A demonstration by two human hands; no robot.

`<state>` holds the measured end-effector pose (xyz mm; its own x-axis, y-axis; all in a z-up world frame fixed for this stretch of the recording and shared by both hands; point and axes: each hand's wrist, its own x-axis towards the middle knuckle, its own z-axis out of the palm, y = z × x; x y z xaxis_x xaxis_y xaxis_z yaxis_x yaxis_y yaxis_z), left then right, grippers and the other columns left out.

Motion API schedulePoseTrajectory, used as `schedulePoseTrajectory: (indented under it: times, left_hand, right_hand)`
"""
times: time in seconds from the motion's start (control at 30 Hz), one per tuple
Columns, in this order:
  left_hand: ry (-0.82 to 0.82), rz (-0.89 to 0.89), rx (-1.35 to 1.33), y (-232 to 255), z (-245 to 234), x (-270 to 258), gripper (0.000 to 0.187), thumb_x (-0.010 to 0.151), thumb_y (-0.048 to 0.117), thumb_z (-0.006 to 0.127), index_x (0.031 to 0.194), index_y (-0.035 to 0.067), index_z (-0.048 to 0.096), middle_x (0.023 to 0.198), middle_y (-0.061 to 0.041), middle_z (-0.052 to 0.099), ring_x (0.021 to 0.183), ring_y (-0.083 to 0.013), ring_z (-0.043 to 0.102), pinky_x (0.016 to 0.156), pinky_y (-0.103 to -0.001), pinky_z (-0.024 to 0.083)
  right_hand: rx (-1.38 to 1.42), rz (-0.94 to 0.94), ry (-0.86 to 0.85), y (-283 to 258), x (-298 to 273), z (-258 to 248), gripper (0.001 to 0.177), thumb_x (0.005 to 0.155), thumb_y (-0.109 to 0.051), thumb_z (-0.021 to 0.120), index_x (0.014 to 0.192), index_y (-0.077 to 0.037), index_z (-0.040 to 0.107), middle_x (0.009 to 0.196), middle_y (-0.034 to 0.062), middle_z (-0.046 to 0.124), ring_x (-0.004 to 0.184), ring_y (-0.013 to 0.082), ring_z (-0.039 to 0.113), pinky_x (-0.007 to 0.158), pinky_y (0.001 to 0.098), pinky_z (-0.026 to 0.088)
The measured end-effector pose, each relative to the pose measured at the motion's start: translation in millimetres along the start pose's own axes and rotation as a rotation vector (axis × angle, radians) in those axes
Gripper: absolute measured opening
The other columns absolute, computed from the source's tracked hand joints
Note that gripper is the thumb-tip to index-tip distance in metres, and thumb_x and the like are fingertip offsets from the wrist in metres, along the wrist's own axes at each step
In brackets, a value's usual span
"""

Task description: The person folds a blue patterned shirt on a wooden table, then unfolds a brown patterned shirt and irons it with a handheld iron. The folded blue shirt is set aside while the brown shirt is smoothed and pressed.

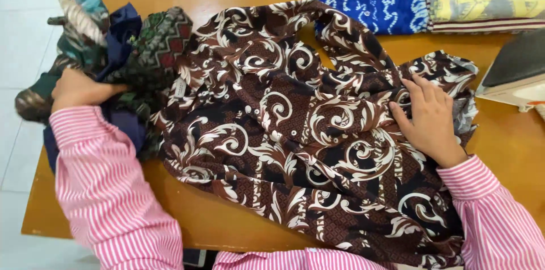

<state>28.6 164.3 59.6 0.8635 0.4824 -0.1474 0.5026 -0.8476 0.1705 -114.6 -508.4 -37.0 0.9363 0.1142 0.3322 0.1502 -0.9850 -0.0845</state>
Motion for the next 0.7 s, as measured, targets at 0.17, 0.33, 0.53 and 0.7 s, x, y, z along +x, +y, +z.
schedulePoseTrajectory:
  times: [0.17, 0.33, 0.53, 0.7]
  left_hand:
    - [-0.043, 0.0, 0.069, -6, -7, -13, 0.117, 0.055, 0.059, 0.097, 0.144, -0.007, 0.059, 0.142, -0.033, 0.06, 0.129, -0.0542, 0.055, 0.107, -0.054, 0.043]
    - [-0.011, 1.004, 0.558, -141, 51, 90, 0.066, 0.057, 0.07, 0.08, 0.122, 0.067, 0.068, 0.142, 0.007, 0.069, 0.107, -0.0085, 0.082, 0.09, -0.015, 0.062]
    - [0.201, 0.848, -0.182, 116, -20, -115, 0.094, 0.084, 0.017, 0.085, 0.157, -0.013, 0.034, 0.138, -0.042, 0.05, 0.122, -0.0571, 0.051, 0.102, -0.061, 0.039]
    - [0.192, 0.933, 0.303, 215, 31, -85, 0.085, 0.096, 0.07, 0.045, 0.16, 0.014, 0.039, 0.14, -0.024, 0.055, 0.123, -0.0424, 0.056, 0.093, -0.059, 0.045]
  right_hand:
    - [0.002, 0.026, 0.0, 5, 4, 2, 0.059, 0.103, -0.045, 0.051, 0.147, -0.006, 0.055, 0.152, 0.0207, 0.054, 0.134, 0.0406, 0.051, 0.105, 0.0554, 0.037]
    - [0.141, -0.121, 0.045, 11, 14, -5, 0.061, 0.097, -0.038, 0.061, 0.144, 0.0, 0.052, 0.148, 0.0244, 0.054, 0.133, 0.04, 0.053, 0.114, 0.0491, 0.038]
    - [0.06, -0.003, -0.178, 18, 44, -22, 0.073, 0.1, -0.06, 0.049, 0.151, -0.008, 0.042, 0.13, 0.0182, 0.059, 0.114, 0.0398, 0.056, 0.09, 0.0527, 0.043]
    - [0.129, -0.014, -0.172, 33, 68, -12, 0.053, 0.103, -0.032, 0.058, 0.145, 0.0, 0.048, 0.14, 0.0249, 0.05, 0.125, 0.0402, 0.048, 0.109, 0.0493, 0.035]
